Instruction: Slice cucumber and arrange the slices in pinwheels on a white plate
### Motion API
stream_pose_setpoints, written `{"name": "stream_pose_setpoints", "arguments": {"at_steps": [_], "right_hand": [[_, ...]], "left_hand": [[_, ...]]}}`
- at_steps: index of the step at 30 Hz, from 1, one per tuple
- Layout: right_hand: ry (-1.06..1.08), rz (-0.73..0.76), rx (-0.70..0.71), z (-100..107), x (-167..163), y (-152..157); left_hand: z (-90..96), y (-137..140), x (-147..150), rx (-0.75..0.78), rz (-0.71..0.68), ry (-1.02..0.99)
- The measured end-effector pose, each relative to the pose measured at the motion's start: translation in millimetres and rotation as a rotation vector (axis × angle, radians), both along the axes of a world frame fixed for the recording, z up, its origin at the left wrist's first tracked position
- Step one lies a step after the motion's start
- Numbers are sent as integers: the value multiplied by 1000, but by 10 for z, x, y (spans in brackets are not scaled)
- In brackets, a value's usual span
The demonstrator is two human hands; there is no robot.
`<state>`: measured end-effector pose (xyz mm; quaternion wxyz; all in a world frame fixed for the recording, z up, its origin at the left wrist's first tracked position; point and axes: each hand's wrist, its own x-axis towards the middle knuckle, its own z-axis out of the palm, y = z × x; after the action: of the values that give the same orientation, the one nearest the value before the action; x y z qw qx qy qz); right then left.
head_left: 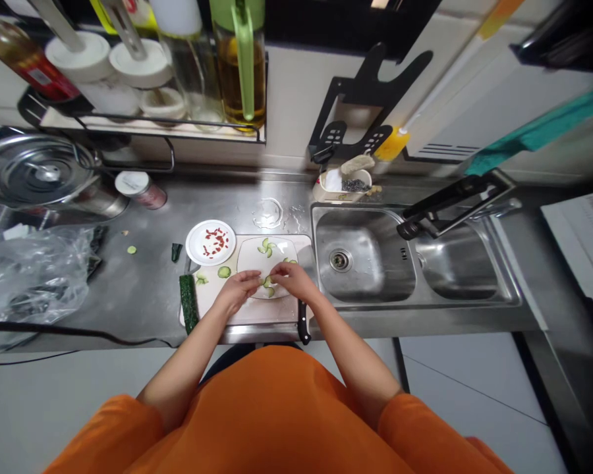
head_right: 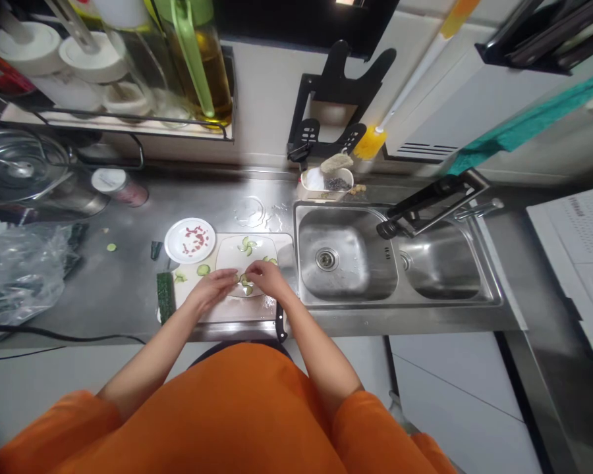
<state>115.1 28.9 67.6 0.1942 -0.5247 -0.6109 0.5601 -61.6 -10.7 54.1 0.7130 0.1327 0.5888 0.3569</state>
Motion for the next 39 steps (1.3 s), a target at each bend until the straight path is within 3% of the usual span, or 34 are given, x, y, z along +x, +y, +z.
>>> {"name": "stream_pose_setpoints", "arguments": {"at_steps": [9,15,39], "right_hand": [[-314,90,73,-246,-20,8],[-413,173,105,-314,-51,2],[-591,251,127,-283,-91,-61]], "left_hand": [[-80,-151,55,129,-242,547],[-60,-183,117,194,-348,751],[-99,-194,172,248,-427,864]]}}
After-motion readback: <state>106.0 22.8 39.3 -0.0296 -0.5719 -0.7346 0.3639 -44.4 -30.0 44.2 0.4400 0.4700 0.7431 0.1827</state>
